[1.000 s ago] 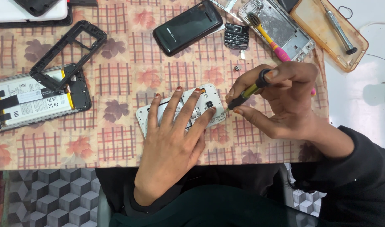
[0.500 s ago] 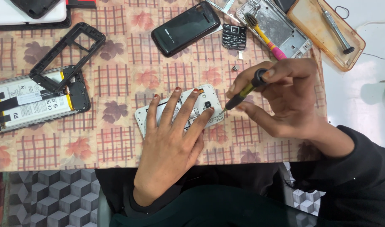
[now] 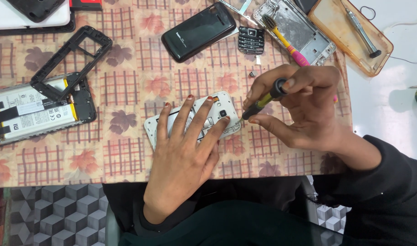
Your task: The person disassembles a smartphone by removing screws and prying off a metal bracket with a screwdriver and a toothbrush. They then switch to a second white smartphone and continue removing screws from its back casing.
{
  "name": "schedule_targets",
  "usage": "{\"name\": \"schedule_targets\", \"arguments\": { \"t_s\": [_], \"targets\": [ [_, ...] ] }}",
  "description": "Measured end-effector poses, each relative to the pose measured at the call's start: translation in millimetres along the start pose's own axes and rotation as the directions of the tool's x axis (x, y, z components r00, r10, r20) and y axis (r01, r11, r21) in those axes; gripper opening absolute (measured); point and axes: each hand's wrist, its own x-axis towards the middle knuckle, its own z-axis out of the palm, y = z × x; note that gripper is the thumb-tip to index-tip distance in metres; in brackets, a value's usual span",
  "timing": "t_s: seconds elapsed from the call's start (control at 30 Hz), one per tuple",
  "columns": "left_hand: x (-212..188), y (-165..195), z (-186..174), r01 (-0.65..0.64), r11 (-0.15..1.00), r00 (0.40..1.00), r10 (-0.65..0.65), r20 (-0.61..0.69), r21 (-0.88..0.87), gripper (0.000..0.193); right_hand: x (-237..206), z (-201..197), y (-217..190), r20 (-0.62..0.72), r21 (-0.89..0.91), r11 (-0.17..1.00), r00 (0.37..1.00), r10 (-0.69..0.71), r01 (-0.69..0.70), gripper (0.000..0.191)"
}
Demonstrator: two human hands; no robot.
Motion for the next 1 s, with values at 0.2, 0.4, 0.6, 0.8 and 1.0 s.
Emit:
{"name": "schedule_targets", "arguments": {
  "t_s": [0.2, 0.4, 0.6, 0.8, 1.0],
  "targets": [
    [0.8, -0.1, 0.7, 0.008, 1.0, 1.0, -0.008, -0.006, -0.007, 0.049, -8.9, -4.3, 5.5, -0.025, 0.021, 1.0, 1.0, -0.011, 0.012, 0.065],
    [-0.3, -0.5, 0.9, 0.006, 1.0, 1.0, -0.006, -0.015, -0.006, 0.045, -5.6, -4.5, 9.9, -0.048, 0.045, 0.996, 0.996, -0.074, 0.076, 0.065],
    [-0.1, -1.3, 1.7, -0.002, 1.0, 1.0, 0.002, -0.022, -0.004, 0.045, -0.1, -9.8, 10.8, -0.176, -0.173, 0.981, 0.977, -0.12, 0.09, 0.069],
    [-0.3, -0.5, 0.7, 0.006, 1.0, 1.0, -0.006, -0.01, -0.01, 0.048, 8.4, -6.1, 6.6, -0.147, -0.286, 0.958, 0.988, -0.05, 0.006, 0.074],
    [-0.1, -1.6, 1.4, -0.001, 1.0, 1.0, 0.001, -0.016, -0.01, 0.048, 8.6, -6.4, 3.6, -0.129, -0.374, 0.927, 0.99, -0.05, -0.002, 0.072]
  ]
}}
